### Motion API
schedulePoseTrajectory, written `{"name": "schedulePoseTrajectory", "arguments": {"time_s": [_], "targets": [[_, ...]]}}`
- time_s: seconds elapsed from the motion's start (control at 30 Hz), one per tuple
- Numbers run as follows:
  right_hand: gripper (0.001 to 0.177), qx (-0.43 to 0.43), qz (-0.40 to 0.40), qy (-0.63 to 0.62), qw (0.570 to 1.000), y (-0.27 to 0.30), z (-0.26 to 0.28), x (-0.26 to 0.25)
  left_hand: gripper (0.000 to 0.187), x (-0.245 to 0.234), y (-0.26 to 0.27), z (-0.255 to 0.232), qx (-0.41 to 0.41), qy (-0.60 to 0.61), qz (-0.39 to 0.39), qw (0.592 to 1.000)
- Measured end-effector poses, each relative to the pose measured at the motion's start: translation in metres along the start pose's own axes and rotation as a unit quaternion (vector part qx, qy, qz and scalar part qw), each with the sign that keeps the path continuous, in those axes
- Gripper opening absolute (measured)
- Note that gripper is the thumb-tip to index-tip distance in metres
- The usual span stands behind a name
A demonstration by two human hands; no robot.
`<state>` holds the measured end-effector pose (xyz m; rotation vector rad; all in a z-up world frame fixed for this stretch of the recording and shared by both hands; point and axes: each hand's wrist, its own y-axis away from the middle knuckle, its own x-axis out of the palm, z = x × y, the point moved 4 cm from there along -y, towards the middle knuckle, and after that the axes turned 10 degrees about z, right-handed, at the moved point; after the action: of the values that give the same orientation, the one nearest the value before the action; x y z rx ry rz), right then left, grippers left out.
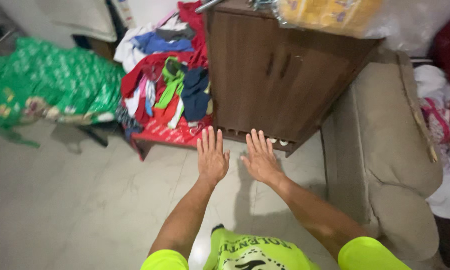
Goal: The person walks to a table piled with various shoes and begins sorting them. They pick up individual shoes and pairs, including sandals, high heels, and boots, inspecting them and placing them back on the table in a more organized manner.
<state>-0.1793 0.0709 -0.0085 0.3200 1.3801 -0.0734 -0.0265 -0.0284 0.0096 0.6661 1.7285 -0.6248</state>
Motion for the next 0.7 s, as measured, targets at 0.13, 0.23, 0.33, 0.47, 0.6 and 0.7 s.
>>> {"name": "schedulePoseTrajectory", "arguments": {"time_s": [0.13,0.23,0.33,0.47,0.6,0.7], "targets": [[0.079,-0.046,0.002,-0.032,0.998,0.039,0.017,-0.025,0.08,-0.017,0.041,-0.017,-0.028,0.022,-0.039,0.999],[0.08,-0.096,-0.021,-0.024,0.995,0.053,0.026,-0.038,0.076,-0.027,0.064,-0.026,-0.052,0.021,-0.074,0.996],[0.082,-0.123,-0.01,-0.012,0.992,0.06,0.038,-0.039,0.076,-0.032,0.093,-0.028,-0.093,0.025,-0.063,0.993],[0.079,-0.202,-0.042,-0.018,0.978,0.054,0.072,-0.044,0.076,-0.046,0.129,-0.012,-0.155,-0.004,-0.076,0.985],[0.078,-0.278,-0.051,-0.034,0.959,0.046,0.123,-0.045,0.074,-0.059,0.166,0.018,-0.221,-0.007,-0.096,0.971],[0.083,-0.329,-0.044,-0.037,0.943,0.035,0.17,-0.042,0.074,-0.068,0.192,0.048,-0.263,-0.02,-0.116,0.958]]}}
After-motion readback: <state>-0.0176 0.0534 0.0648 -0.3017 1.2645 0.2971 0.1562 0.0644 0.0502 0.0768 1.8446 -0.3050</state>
